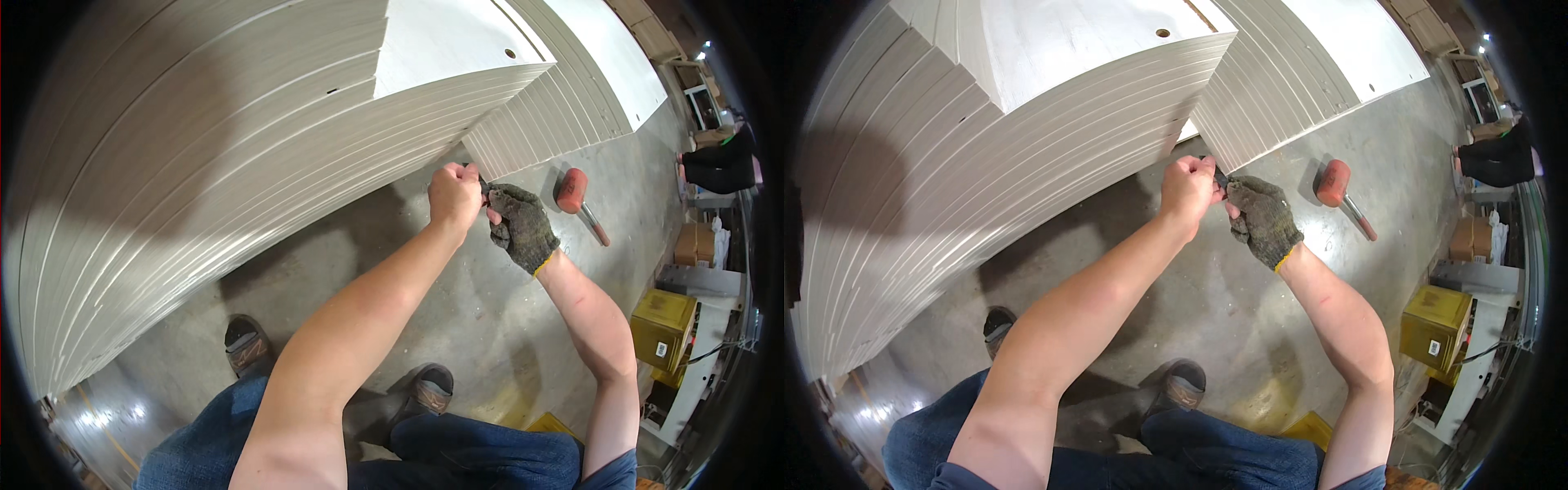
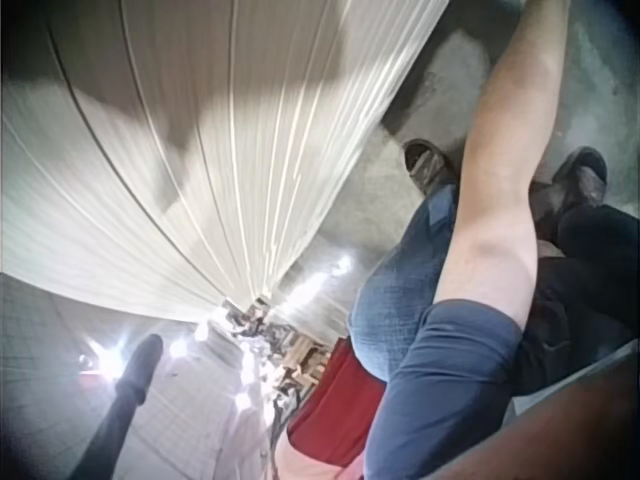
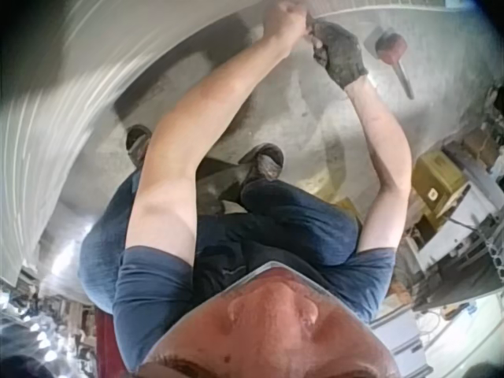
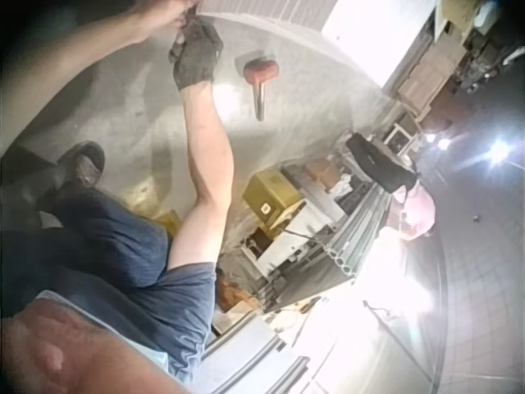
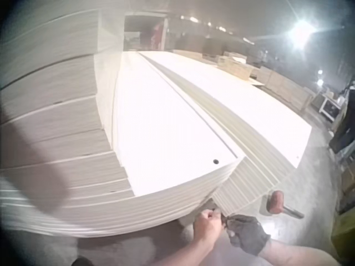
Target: The recorder is assembling white furniture panels using a metal tab and a rubber mallet in a manufacturing environment.
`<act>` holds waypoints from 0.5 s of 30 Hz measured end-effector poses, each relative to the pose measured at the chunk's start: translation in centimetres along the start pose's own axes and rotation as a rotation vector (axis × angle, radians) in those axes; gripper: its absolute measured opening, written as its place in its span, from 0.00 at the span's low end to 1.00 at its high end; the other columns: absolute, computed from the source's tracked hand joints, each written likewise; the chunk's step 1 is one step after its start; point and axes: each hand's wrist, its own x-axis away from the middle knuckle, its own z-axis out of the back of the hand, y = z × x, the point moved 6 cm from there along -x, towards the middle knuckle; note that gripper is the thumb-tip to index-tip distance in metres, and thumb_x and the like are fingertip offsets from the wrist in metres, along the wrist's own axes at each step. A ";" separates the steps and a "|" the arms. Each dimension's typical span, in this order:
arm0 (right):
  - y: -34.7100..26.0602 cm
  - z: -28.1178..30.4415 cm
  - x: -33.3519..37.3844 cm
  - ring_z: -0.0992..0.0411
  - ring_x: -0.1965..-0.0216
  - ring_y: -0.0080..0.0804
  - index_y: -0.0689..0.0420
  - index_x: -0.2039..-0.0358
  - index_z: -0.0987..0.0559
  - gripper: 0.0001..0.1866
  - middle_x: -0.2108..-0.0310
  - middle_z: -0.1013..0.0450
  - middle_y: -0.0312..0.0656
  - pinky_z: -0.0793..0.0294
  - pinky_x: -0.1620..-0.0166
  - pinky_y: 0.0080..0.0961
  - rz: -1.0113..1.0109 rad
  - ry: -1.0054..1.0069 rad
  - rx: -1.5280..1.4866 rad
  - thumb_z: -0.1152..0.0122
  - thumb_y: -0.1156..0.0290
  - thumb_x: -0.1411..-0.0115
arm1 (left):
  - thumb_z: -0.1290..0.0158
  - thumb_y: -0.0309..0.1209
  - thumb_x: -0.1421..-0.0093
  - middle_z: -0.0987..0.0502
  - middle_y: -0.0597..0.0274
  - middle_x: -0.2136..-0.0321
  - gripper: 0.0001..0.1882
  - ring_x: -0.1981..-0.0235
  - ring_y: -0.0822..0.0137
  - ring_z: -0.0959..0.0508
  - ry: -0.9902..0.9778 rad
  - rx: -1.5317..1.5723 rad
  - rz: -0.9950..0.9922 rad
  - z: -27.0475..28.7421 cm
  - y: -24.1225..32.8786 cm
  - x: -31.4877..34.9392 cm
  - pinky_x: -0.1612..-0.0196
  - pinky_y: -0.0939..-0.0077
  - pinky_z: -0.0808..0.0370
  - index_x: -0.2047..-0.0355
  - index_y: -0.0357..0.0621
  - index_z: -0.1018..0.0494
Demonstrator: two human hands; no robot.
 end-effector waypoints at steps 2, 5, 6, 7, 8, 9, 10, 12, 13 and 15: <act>0.0 0.2 0.0 0.37 0.82 0.16 0.57 0.70 0.25 0.03 0.81 0.34 0.31 0.39 0.80 0.16 0.021 0.039 0.058 0.47 0.74 0.44 | 0.56 0.31 0.36 0.27 0.51 0.70 0.12 0.69 0.63 0.23 -0.007 -0.028 -0.007 0.2 -0.2 -0.2 0.62 0.67 0.22 0.69 0.31 0.34; 0.1 0.3 0.1 0.37 0.82 0.16 0.57 0.70 0.24 0.03 0.81 0.34 0.31 0.38 0.80 0.16 0.032 0.028 0.033 0.45 0.77 0.46 | 0.57 0.30 0.35 0.27 0.49 0.68 0.12 0.68 0.62 0.23 -0.012 -0.057 -0.008 0.1 -0.3 -0.5 0.61 0.67 0.22 0.68 0.30 0.34; 0.2 0.5 -0.1 0.37 0.82 0.16 0.57 0.70 0.24 0.03 0.81 0.34 0.31 0.38 0.80 0.16 0.031 0.031 0.033 0.45 0.77 0.46 | 0.58 0.30 0.35 0.27 0.49 0.68 0.12 0.68 0.62 0.23 -0.007 -0.059 -0.003 0.1 -0.4 -0.5 0.61 0.67 0.22 0.68 0.30 0.34; 0.2 0.9 -0.4 0.37 0.82 0.16 0.57 0.70 0.24 0.03 0.81 0.34 0.31 0.38 0.80 0.16 0.068 0.037 0.131 0.45 0.78 0.47 | 0.58 0.30 0.35 0.27 0.49 0.68 0.12 0.68 0.62 0.23 -0.009 -0.061 -0.002 -0.1 -0.3 -0.3 0.61 0.67 0.22 0.68 0.30 0.34; 0.1 1.1 -0.6 0.37 0.82 0.16 0.57 0.71 0.24 0.03 0.81 0.34 0.31 0.38 0.80 0.16 0.106 0.043 0.230 0.44 0.78 0.47 | 0.58 0.30 0.35 0.27 0.48 0.68 0.12 0.68 0.62 0.23 0.004 -0.062 0.004 -0.1 -0.2 -0.2 0.61 0.68 0.22 0.67 0.29 0.34; 0.0 1.1 -0.5 0.37 0.82 0.16 0.57 0.71 0.24 0.03 0.81 0.34 0.31 0.38 0.80 0.16 0.105 0.045 0.228 0.44 0.78 0.47 | 0.58 0.30 0.35 0.27 0.48 0.68 0.13 0.69 0.62 0.23 0.018 -0.063 0.011 -0.1 0.0 0.0 0.61 0.68 0.22 0.67 0.28 0.34; -0.1 0.9 -0.3 0.37 0.82 0.17 0.57 0.72 0.24 0.03 0.81 0.34 0.32 0.38 0.80 0.17 0.059 0.040 0.140 0.44 0.78 0.48 | 0.58 0.30 0.35 0.27 0.48 0.68 0.13 0.69 0.62 0.23 0.016 -0.063 0.013 -0.1 0.0 0.0 0.61 0.68 0.22 0.67 0.28 0.34; 0.1 0.7 -0.3 0.36 0.82 0.18 0.57 0.73 0.25 0.03 0.81 0.33 0.33 0.37 0.80 0.18 0.012 0.039 0.052 0.44 0.78 0.49 | 0.58 0.30 0.35 0.28 0.48 0.68 0.13 0.69 0.62 0.24 0.017 -0.064 -0.020 -0.1 0.4 0.1 0.62 0.68 0.22 0.66 0.28 0.34; -0.4 0.9 -0.4 0.36 0.83 0.19 0.58 0.74 0.25 0.01 0.81 0.33 0.34 0.37 0.80 0.19 0.098 0.065 0.222 0.45 0.78 0.48 | 0.58 0.30 0.35 0.28 0.48 0.68 0.13 0.69 0.62 0.24 0.014 -0.065 -0.016 -0.2 0.8 0.3 0.62 0.68 0.22 0.66 0.28 0.34; -0.8 0.8 -0.1 0.37 0.83 0.20 0.58 0.75 0.26 0.01 0.82 0.34 0.35 0.37 0.81 0.20 0.180 0.095 0.391 0.46 0.77 0.48 | 0.57 0.30 0.35 0.28 0.48 0.69 0.13 0.69 0.62 0.24 0.015 -0.114 0.012 -0.4 1.4 0.5 0.63 0.68 0.22 0.65 0.27 0.34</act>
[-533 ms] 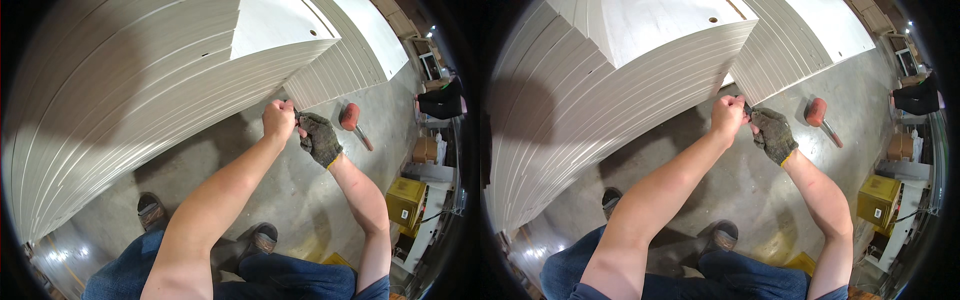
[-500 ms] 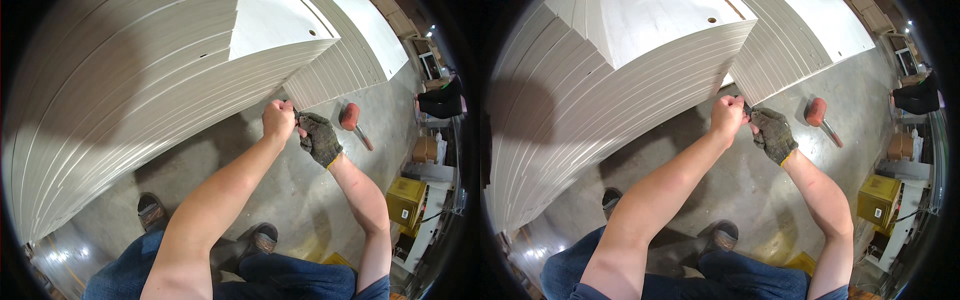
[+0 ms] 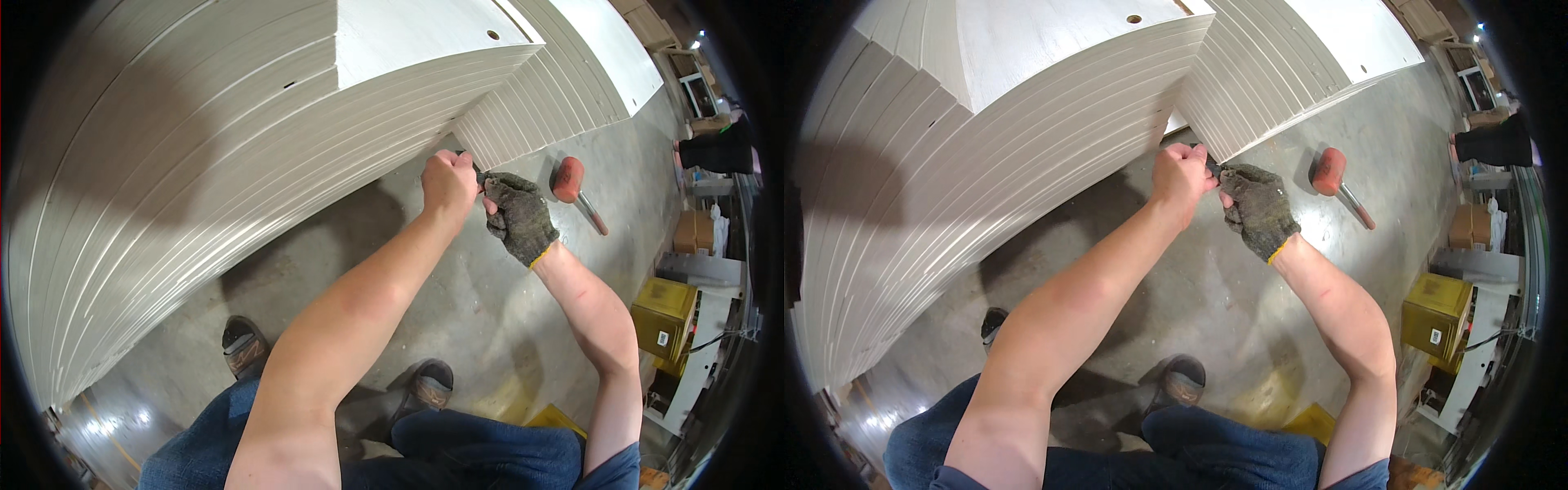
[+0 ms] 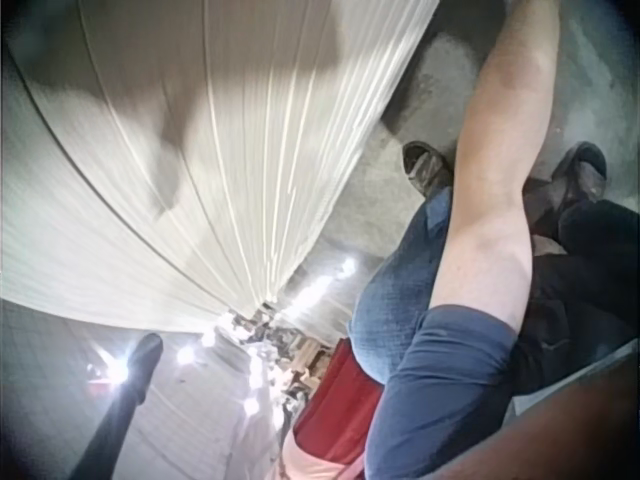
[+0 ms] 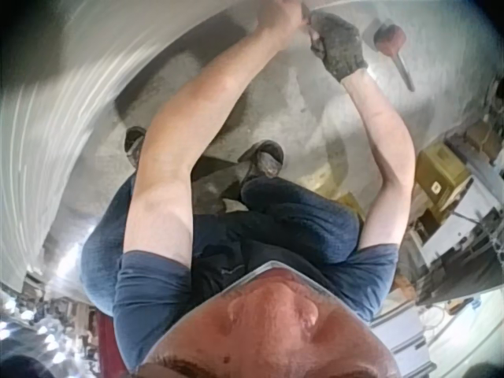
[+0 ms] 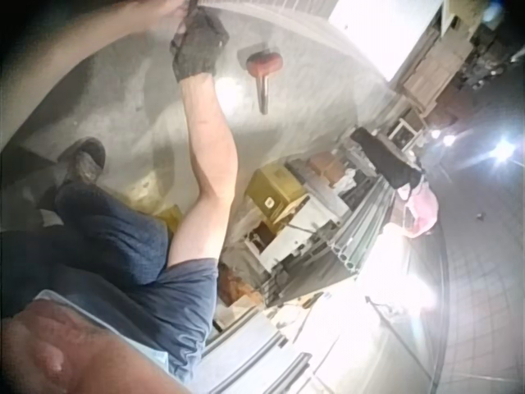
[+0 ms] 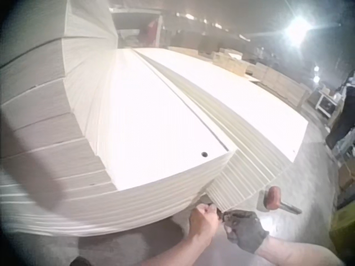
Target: The recorder is assembling white furniture panels using a metal tab and a rubber mallet in a manufacturing environment.
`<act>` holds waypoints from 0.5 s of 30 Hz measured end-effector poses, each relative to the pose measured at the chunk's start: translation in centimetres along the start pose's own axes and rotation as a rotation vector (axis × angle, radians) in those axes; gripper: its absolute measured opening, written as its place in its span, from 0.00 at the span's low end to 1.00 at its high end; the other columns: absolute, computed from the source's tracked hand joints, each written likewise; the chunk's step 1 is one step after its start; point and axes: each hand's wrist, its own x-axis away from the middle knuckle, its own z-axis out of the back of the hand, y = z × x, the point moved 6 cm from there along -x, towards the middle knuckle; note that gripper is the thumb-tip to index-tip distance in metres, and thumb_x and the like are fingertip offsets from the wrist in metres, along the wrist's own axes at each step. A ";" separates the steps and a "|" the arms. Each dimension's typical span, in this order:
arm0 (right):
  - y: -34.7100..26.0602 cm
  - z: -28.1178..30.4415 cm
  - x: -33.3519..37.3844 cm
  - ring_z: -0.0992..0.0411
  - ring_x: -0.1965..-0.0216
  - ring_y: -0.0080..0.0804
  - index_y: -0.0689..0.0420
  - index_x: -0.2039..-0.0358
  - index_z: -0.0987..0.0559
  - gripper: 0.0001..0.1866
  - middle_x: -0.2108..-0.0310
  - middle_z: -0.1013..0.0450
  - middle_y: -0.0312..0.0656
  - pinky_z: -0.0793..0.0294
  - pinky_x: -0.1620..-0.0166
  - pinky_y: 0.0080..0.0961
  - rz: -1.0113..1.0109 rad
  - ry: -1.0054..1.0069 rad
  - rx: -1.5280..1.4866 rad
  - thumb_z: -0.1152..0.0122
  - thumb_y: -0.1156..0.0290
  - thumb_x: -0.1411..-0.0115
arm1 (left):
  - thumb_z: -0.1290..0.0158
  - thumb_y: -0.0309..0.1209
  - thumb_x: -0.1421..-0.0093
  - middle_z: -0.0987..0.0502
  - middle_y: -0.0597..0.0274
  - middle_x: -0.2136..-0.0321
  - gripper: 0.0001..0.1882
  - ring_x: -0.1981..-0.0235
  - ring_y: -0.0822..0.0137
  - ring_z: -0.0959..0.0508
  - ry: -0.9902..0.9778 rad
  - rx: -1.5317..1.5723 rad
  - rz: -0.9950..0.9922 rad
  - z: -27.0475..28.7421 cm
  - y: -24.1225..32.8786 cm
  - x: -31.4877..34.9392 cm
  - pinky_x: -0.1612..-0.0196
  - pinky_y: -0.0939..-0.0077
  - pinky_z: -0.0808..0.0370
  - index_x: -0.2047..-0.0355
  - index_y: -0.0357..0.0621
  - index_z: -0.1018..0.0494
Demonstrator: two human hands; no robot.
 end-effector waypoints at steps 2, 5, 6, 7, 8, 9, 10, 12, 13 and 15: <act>0.2 -0.6 0.2 0.37 0.84 0.20 0.60 0.77 0.27 0.04 0.83 0.34 0.34 0.37 0.81 0.20 -0.125 -0.021 -0.215 0.47 0.76 0.47 | 0.57 0.30 0.36 0.28 0.49 0.69 0.13 0.69 0.62 0.24 0.019 0.013 0.004 0.3 -0.2 -0.1 0.63 0.69 0.23 0.65 0.27 0.34; -0.5 -0.5 0.1 0.37 0.84 0.19 0.60 0.78 0.28 0.05 0.83 0.35 0.32 0.37 0.81 0.19 -0.016 -0.038 -0.039 0.47 0.75 0.45 | 0.56 0.30 0.36 0.29 0.50 0.70 0.13 0.70 0.63 0.25 0.013 0.042 -0.005 0.4 -0.7 -0.5 0.64 0.69 0.23 0.65 0.26 0.34; -0.5 -0.5 0.2 0.37 0.84 0.19 0.60 0.78 0.28 0.05 0.83 0.35 0.32 0.37 0.81 0.19 -0.020 -0.035 -0.040 0.47 0.75 0.45 | 0.56 0.31 0.37 0.29 0.50 0.70 0.13 0.71 0.63 0.25 -0.009 0.060 -0.024 0.3 -0.8 -0.6 0.64 0.69 0.23 0.65 0.26 0.34; -0.4 -0.3 0.2 0.37 0.84 0.19 0.60 0.78 0.28 0.05 0.83 0.35 0.32 0.37 0.81 0.20 -0.021 -0.021 -0.050 0.46 0.75 0.46 | 0.56 0.31 0.37 0.29 0.50 0.70 0.13 0.71 0.63 0.25 -0.011 0.058 -0.021 0.2 -0.7 -0.5 0.64 0.69 0.23 0.65 0.26 0.34; -0.5 -0.2 0.2 0.37 0.84 0.20 0.60 0.78 0.28 0.05 0.83 0.35 0.32 0.37 0.81 0.20 -0.023 -0.006 -0.060 0.46 0.75 0.46 | 0.56 0.31 0.37 0.29 0.50 0.70 0.13 0.71 0.63 0.25 -0.010 0.060 -0.033 0.0 -0.5 -0.3 0.64 0.69 0.23 0.66 0.27 0.34; -0.6 -0.1 0.3 0.37 0.84 0.20 0.60 0.78 0.28 0.05 0.83 0.35 0.32 0.37 0.81 0.20 -0.026 -0.003 -0.062 0.46 0.75 0.46 | 0.56 0.31 0.37 0.29 0.50 0.70 0.13 0.71 0.63 0.25 -0.008 0.061 -0.045 -0.1 -0.2 -0.1 0.64 0.68 0.23 0.66 0.27 0.34; -0.8 -0.1 0.3 0.37 0.84 0.19 0.59 0.77 0.27 0.05 0.83 0.35 0.32 0.37 0.81 0.19 -0.047 0.006 -0.119 0.46 0.75 0.46 | 0.56 0.31 0.37 0.29 0.50 0.70 0.13 0.71 0.63 0.25 -0.006 0.059 -0.043 0.1 -0.2 -0.1 0.64 0.68 0.23 0.66 0.27 0.34; -0.6 -0.2 0.2 0.37 0.84 0.18 0.59 0.77 0.27 0.04 0.83 0.35 0.32 0.38 0.81 0.19 -0.070 0.016 -0.178 0.46 0.76 0.46 | 0.56 0.31 0.37 0.29 0.50 0.69 0.13 0.70 0.63 0.26 -0.051 0.101 -0.058 0.2 0.1 -0.1 0.63 0.68 0.23 0.68 0.29 0.35; -0.8 0.0 0.1 0.38 0.84 0.17 0.58 0.76 0.26 0.04 0.84 0.35 0.31 0.39 0.82 0.18 0.009 0.017 -0.073 0.46 0.75 0.45 | 0.56 0.31 0.37 0.29 0.50 0.69 0.13 0.70 0.63 0.26 -0.056 0.099 -0.056 0.0 0.3 0.1 0.63 0.68 0.23 0.68 0.29 0.35; -1.5 0.3 0.3 0.38 0.84 0.16 0.58 0.76 0.26 0.03 0.84 0.35 0.31 0.40 0.82 0.17 0.086 0.022 0.034 0.46 0.75 0.45 | 0.56 0.31 0.36 0.29 0.50 0.69 0.12 0.68 0.62 0.25 -0.048 0.160 -0.070 -0.2 0.9 0.6 0.63 0.68 0.23 0.70 0.30 0.36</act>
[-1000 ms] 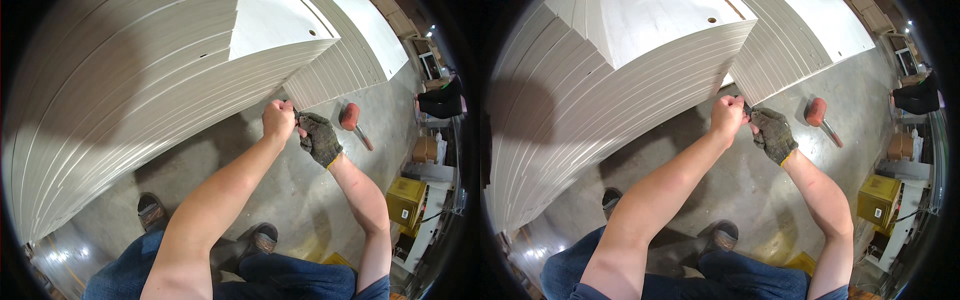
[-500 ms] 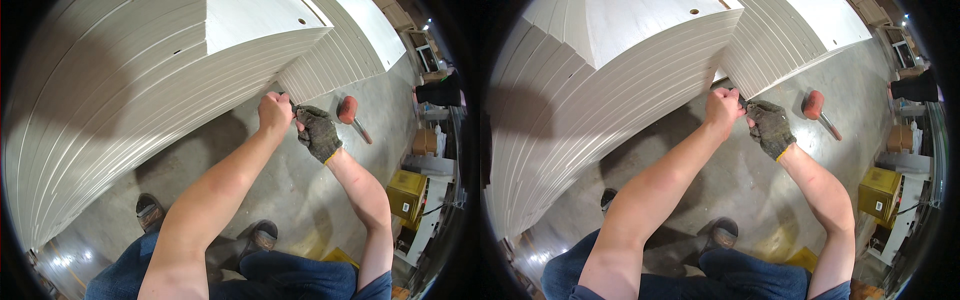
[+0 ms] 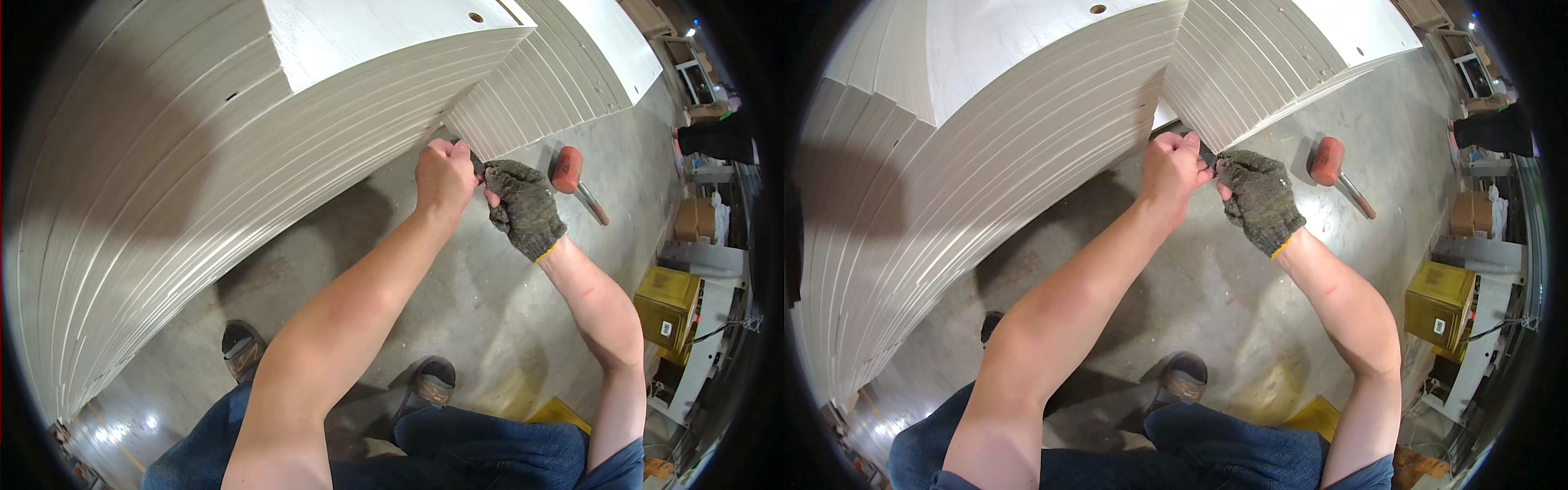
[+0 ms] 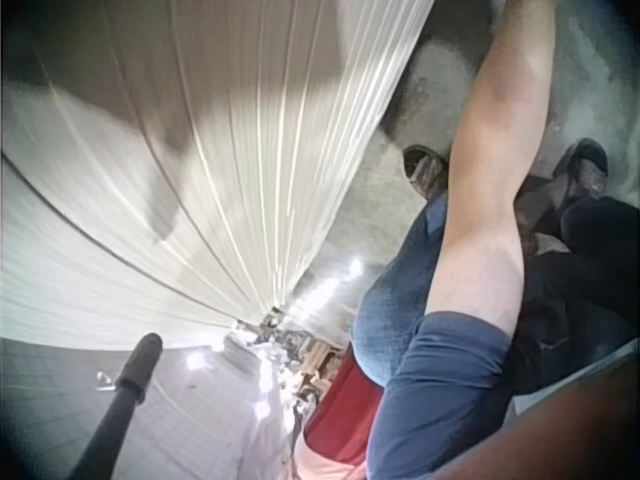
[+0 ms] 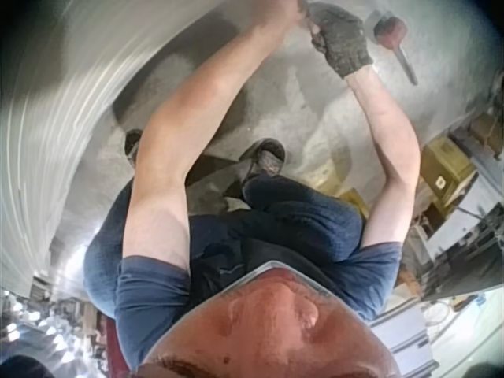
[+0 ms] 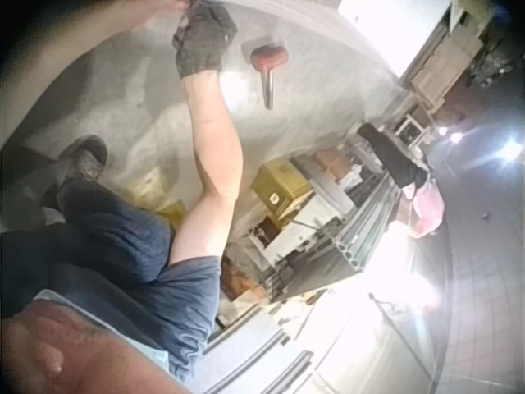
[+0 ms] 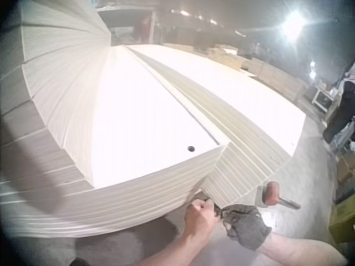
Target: The recorder is assembling white furniture panels using a metal tab and a rubber mallet in a manufacturing environment.
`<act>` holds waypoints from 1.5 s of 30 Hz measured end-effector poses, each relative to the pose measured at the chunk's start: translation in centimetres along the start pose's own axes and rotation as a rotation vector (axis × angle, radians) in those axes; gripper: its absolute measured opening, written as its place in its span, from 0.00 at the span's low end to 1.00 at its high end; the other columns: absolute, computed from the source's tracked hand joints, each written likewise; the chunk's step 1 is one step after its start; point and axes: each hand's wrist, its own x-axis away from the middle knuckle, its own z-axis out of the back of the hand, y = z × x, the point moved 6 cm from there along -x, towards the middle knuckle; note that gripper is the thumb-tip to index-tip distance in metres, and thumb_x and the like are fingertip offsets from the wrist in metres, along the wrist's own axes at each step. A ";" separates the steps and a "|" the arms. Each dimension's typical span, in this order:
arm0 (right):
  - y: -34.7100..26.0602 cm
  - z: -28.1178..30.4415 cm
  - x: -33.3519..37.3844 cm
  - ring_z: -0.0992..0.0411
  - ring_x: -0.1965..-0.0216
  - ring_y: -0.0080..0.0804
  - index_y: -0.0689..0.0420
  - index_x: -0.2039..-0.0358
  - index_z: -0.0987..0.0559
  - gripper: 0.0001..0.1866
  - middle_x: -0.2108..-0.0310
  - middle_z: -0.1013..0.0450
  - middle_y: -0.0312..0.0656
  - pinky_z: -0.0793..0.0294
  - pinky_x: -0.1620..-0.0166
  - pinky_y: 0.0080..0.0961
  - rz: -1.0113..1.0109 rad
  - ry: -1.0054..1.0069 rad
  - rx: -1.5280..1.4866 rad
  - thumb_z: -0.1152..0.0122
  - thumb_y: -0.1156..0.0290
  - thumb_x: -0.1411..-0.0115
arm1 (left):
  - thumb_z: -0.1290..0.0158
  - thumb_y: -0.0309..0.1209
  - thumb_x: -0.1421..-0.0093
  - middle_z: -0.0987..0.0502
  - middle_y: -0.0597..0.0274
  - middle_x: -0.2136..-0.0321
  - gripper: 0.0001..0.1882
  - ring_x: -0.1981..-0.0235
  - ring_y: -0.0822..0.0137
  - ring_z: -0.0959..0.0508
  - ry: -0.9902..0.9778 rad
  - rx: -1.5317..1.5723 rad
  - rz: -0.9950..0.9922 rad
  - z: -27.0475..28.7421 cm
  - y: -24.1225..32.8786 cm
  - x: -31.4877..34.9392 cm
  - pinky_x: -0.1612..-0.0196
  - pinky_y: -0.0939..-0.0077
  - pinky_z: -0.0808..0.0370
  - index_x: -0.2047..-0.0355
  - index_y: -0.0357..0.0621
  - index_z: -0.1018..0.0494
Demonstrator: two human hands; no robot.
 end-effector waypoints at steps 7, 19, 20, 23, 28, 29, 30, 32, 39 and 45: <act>-1.1 0.2 0.9 0.40 0.85 0.17 0.57 0.74 0.25 0.04 0.85 0.36 0.29 0.41 0.82 0.16 -0.066 0.004 -0.180 0.46 0.72 0.43 | 0.58 0.32 0.35 0.29 0.50 0.66 0.12 0.64 0.60 0.24 -0.181 0.131 -0.045 -0.3 -0.1 -0.3 0.56 0.64 0.26 0.68 0.32 0.36; 2.1 -0.8 -0.4 0.38 0.82 0.19 0.60 0.70 0.25 0.08 0.82 0.34 0.33 0.38 0.80 0.18 -0.131 -0.085 -0.181 0.48 0.69 0.41 | 0.58 0.32 0.35 0.28 0.48 0.63 0.12 0.61 0.59 0.23 -0.060 0.015 0.030 1.5 -3.2 -1.3 0.56 0.65 0.24 0.64 0.32 0.37; 2.1 -0.7 -0.5 0.38 0.82 0.19 0.59 0.70 0.25 0.08 0.82 0.34 0.32 0.38 0.80 0.18 -0.119 -0.095 -0.186 0.48 0.69 0.41 | 0.57 0.32 0.35 0.28 0.47 0.64 0.12 0.62 0.58 0.23 -0.055 0.032 0.038 1.3 -2.8 -1.2 0.56 0.65 0.24 0.64 0.31 0.37; 2.3 -0.5 -0.6 0.37 0.81 0.19 0.59 0.70 0.25 0.07 0.82 0.34 0.32 0.38 0.79 0.18 -0.100 -0.105 -0.215 0.48 0.69 0.41 | 0.56 0.32 0.36 0.28 0.46 0.66 0.12 0.63 0.58 0.23 -0.036 0.035 0.051 1.0 -2.7 -1.2 0.58 0.65 0.24 0.64 0.31 0.37; 1.8 -0.9 -0.3 0.37 0.81 0.19 0.58 0.71 0.25 0.07 0.82 0.34 0.32 0.38 0.79 0.18 -0.125 -0.115 -0.221 0.48 0.69 0.41 | 0.56 0.31 0.36 0.28 0.45 0.67 0.12 0.66 0.58 0.22 0.021 -0.030 0.057 1.3 -2.8 -1.1 0.61 0.65 0.23 0.65 0.30 0.37; 1.8 -0.8 -0.2 0.38 0.81 0.19 0.57 0.72 0.25 0.07 0.82 0.34 0.32 0.38 0.79 0.18 -0.138 -0.095 -0.222 0.48 0.69 0.42 | 0.56 0.31 0.36 0.28 0.45 0.68 0.12 0.67 0.58 0.22 0.019 -0.021 0.041 1.3 -2.8 -1.0 0.61 0.65 0.23 0.65 0.30 0.37; 1.9 -0.7 -0.1 0.38 0.81 0.20 0.57 0.72 0.26 0.07 0.82 0.34 0.32 0.38 0.79 0.18 -0.151 -0.074 -0.222 0.48 0.69 0.42 | 0.56 0.31 0.36 0.28 0.45 0.68 0.12 0.67 0.58 0.22 0.016 -0.012 0.025 1.3 -2.7 -0.9 0.61 0.65 0.23 0.65 0.30 0.37; 1.8 -0.8 -0.3 0.38 0.81 0.20 0.57 0.73 0.26 0.07 0.82 0.34 0.32 0.38 0.79 0.18 -0.143 -0.088 -0.221 0.48 0.69 0.42 | 0.56 0.30 0.36 0.28 0.45 0.68 0.12 0.67 0.58 0.22 0.001 -0.009 0.022 1.4 -2.6 -1.1 0.62 0.66 0.23 0.65 0.30 0.38; 2.2 -0.7 -0.5 0.38 0.82 0.20 0.57 0.74 0.25 0.07 0.83 0.34 0.32 0.39 0.79 0.18 -0.123 -0.125 -0.233 0.47 0.68 0.42 | 0.56 0.30 0.36 0.27 0.45 0.70 0.12 0.69 0.58 0.22 0.017 0.025 0.033 1.3 -2.6 -1.0 0.64 0.67 0.22 0.66 0.29 0.37; 0.6 -0.6 -0.1 0.38 0.83 0.19 0.57 0.75 0.26 0.08 0.83 0.34 0.32 0.39 0.80 0.18 -0.150 -0.048 -0.232 0.46 0.68 0.42 | 0.56 0.29 0.37 0.27 0.45 0.71 0.12 0.69 0.58 0.22 -0.009 0.045 0.025 0.7 -1.9 -1.3 0.66 0.67 0.22 0.66 0.27 0.37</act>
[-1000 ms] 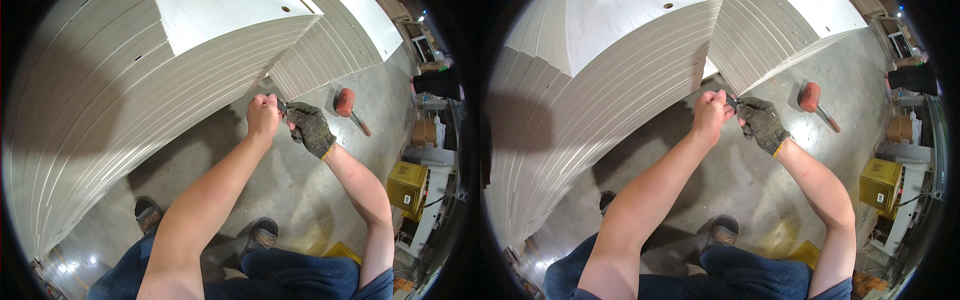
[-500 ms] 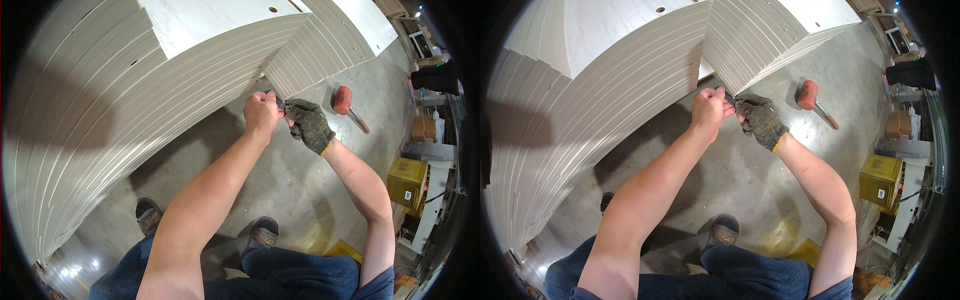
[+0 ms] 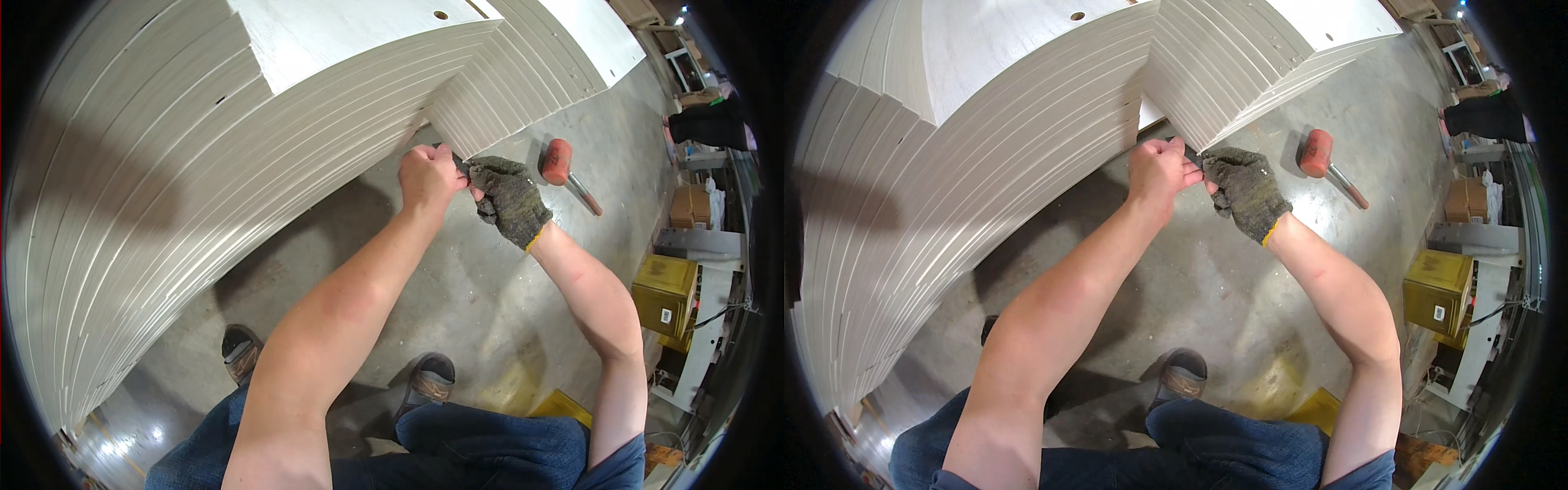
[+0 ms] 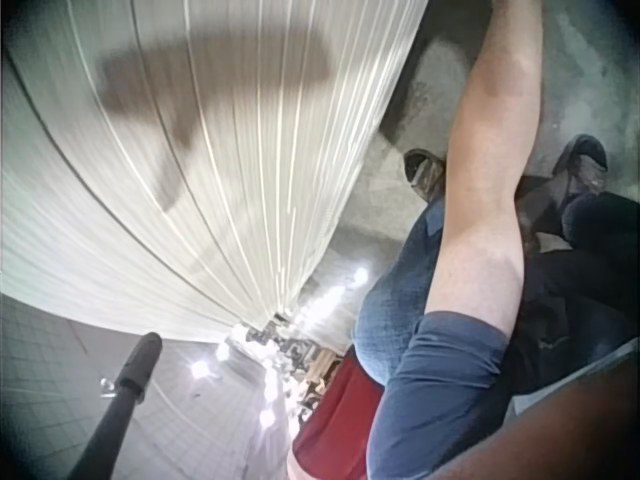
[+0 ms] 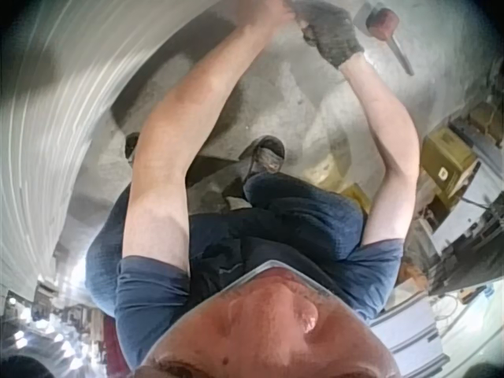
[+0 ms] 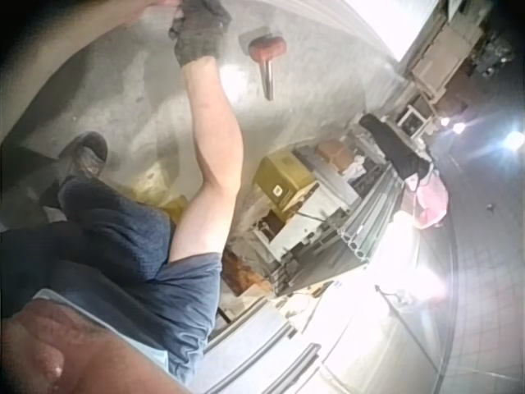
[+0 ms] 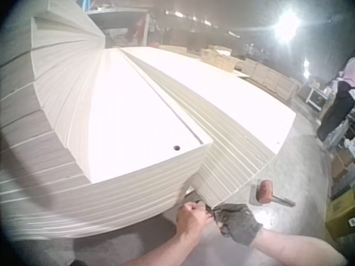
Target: The recorder is assembling white furniture panels using a metal tab and a rubber mallet in a manufacturing environment.
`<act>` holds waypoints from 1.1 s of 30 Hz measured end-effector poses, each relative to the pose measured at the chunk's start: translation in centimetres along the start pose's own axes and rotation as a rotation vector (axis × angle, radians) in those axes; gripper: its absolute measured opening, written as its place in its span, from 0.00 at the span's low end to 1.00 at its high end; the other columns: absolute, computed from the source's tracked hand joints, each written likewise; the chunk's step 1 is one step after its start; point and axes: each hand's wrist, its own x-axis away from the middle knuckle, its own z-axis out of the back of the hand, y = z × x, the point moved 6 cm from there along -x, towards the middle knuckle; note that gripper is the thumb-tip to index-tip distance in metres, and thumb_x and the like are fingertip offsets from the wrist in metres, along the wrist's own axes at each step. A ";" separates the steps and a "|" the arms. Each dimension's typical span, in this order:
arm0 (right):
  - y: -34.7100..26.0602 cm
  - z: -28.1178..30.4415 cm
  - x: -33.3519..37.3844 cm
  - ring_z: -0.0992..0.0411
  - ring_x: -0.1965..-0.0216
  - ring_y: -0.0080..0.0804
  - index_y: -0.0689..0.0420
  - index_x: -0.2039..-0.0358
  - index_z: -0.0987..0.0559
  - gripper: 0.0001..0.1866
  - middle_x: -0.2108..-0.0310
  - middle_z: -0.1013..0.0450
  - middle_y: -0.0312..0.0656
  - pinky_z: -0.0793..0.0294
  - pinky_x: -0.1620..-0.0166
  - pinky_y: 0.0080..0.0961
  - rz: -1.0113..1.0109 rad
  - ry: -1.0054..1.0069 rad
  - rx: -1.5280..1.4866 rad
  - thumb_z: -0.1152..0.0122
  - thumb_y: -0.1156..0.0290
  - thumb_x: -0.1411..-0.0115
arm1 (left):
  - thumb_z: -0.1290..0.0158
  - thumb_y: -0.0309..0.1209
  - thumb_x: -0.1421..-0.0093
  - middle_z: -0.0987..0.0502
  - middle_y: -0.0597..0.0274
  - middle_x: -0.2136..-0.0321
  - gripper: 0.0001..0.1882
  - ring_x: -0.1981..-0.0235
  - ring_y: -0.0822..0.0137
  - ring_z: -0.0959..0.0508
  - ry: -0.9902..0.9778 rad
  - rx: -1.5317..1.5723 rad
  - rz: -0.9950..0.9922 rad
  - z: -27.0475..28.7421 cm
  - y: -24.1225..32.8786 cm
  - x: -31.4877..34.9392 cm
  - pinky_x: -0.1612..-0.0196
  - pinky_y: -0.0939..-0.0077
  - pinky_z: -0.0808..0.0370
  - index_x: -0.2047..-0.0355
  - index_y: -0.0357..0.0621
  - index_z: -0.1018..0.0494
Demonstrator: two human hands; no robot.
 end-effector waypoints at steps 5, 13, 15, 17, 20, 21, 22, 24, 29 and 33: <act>-0.4 0.1 0.3 0.39 0.83 0.19 0.58 0.74 0.25 0.08 0.83 0.35 0.32 0.40 0.81 0.18 0.024 -0.020 -0.048 0.46 0.68 0.42 | 0.55 0.29 0.37 0.28 0.47 0.71 0.12 0.71 0.60 0.24 0.042 -0.148 -0.049 -0.4 1.4 0.7 0.66 0.68 0.21 0.67 0.26 0.36; -1.6 0.1 1.3 0.39 0.84 0.18 0.58 0.75 0.25 0.08 0.83 0.35 0.32 0.41 0.81 0.17 0.009 0.002 -0.080 0.47 0.69 0.42 | 0.55 0.28 0.38 0.30 0.46 0.67 0.11 0.68 0.61 0.25 0.095 -0.199 -0.016 -0.9 2.5 1.6 0.63 0.63 0.21 0.68 0.27 0.36; -2.1 0.1 1.3 0.40 0.84 0.18 0.58 0.74 0.25 0.08 0.83 0.35 0.32 0.41 0.82 0.16 0.034 -0.004 -0.022 0.47 0.69 0.41 | 0.54 0.28 0.38 0.30 0.47 0.67 0.12 0.67 0.62 0.26 0.043 -0.167 -0.064 -1.2 3.0 1.8 0.62 0.61 0.21 0.68 0.27 0.35; -2.3 0.0 1.6 0.40 0.84 0.18 0.58 0.74 0.25 0.08 0.83 0.35 0.32 0.41 0.82 0.16 0.034 0.012 -0.028 0.47 0.69 0.41 | 0.55 0.29 0.38 0.30 0.48 0.67 0.12 0.67 0.62 0.26 0.041 -0.168 -0.071 -1.2 3.2 2.0 0.61 0.61 0.21 0.68 0.27 0.35; -3.1 0.4 1.9 0.40 0.84 0.18 0.57 0.74 0.25 0.08 0.83 0.35 0.32 0.41 0.82 0.16 0.072 -0.003 -0.016 0.47 0.69 0.41 | 0.55 0.30 0.37 0.31 0.50 0.67 0.12 0.66 0.63 0.26 -0.006 -0.110 -0.098 -1.8 4.1 2.5 0.59 0.60 0.22 0.69 0.28 0.36; -3.4 0.5 1.9 0.40 0.84 0.18 0.57 0.74 0.25 0.08 0.83 0.35 0.32 0.41 0.82 0.16 0.111 -0.032 0.002 0.47 0.68 0.41 | 0.56 0.31 0.37 0.31 0.51 0.68 0.13 0.66 0.63 0.26 -0.053 -0.051 -0.119 -2.1 4.4 2.7 0.58 0.60 0.22 0.70 0.29 0.36; -3.2 0.4 1.8 0.39 0.84 0.18 0.59 0.70 0.25 0.07 0.83 0.34 0.33 0.40 0.82 0.16 0.084 -0.035 -0.041 0.47 0.69 0.41 | 0.56 0.31 0.37 0.31 0.51 0.68 0.13 0.66 0.63 0.26 -0.057 -0.053 -0.120 -2.0 4.2 2.7 0.58 0.60 0.22 0.70 0.29 0.36; -2.3 0.3 1.5 0.38 0.84 0.19 0.59 0.68 0.24 0.07 0.83 0.34 0.33 0.39 0.81 0.17 0.079 -0.007 -0.054 0.47 0.70 0.41 | 0.57 0.31 0.36 0.31 0.49 0.67 0.13 0.65 0.62 0.26 -0.039 -0.146 -0.159 -1.3 3.4 2.4 0.59 0.60 0.22 0.70 0.31 0.37; 0.8 0.1 0.3 0.36 0.80 0.20 0.60 0.64 0.24 0.09 0.81 0.32 0.34 0.36 0.79 0.18 0.025 -0.046 0.005 0.47 0.69 0.40 | 0.57 0.32 0.36 0.30 0.47 0.66 0.12 0.65 0.60 0.25 0.036 -0.035 -0.093 0.4 0.0 1.6 0.61 0.61 0.22 0.69 0.32 0.38; 2.0 0.4 -0.5 0.36 0.79 0.19 0.59 0.64 0.24 0.09 0.80 0.31 0.33 0.35 0.78 0.18 0.024 -0.052 0.033 0.46 0.67 0.40 | 0.56 0.32 0.36 0.30 0.47 0.67 0.12 0.68 0.59 0.24 0.015 0.004 -0.043 0.6 -1.0 0.6 0.63 0.64 0.22 0.68 0.33 0.39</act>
